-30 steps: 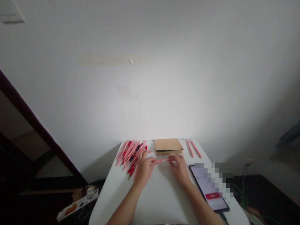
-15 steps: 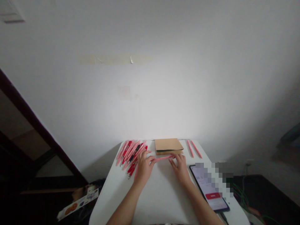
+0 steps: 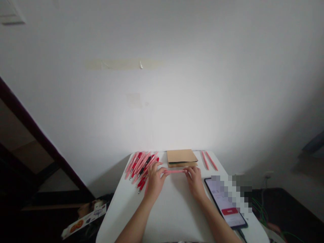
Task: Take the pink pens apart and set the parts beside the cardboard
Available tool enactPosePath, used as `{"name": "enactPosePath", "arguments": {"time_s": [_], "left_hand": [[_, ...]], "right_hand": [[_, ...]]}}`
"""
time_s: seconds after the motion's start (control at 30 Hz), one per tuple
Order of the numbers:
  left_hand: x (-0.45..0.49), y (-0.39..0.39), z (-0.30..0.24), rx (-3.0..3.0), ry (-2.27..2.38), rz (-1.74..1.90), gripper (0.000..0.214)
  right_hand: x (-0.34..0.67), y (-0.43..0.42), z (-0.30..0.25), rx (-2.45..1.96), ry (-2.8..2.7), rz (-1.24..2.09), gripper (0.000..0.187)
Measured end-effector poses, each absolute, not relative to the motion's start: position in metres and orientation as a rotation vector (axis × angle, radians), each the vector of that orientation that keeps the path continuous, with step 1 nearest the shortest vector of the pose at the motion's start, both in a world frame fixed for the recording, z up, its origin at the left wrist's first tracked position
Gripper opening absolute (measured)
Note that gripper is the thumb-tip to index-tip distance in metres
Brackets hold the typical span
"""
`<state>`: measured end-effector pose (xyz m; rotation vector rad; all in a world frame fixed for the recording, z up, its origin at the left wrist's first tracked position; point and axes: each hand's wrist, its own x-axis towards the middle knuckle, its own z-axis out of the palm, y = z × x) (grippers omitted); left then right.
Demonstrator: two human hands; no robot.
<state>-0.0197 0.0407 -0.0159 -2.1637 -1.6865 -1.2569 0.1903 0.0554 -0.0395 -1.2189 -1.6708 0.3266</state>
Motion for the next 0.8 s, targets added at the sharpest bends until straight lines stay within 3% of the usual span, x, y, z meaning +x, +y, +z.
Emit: {"name": "enactPosePath", "arguments": {"time_s": [0.37, 0.63, 0.8], "left_hand": [[-0.0191, 0.0426, -0.0194, -2.122, -1.679, -1.303, 0.007], [-0.0182, 0.0394, -0.0129, -2.119, -1.699, -1.31, 0.008], [-0.0182, 0.0395, -0.0147, -2.12, -1.676, -1.33, 0.009]], "right_hand": [[0.1898, 0.0551, -0.0377, -1.149, -1.652, 0.32, 0.022], [0.1901, 0.0551, -0.0371, -1.244, -1.66, 0.287, 0.036], [0.1906, 0.0541, -0.0372, -1.223, -1.649, 0.315, 0.031]]}}
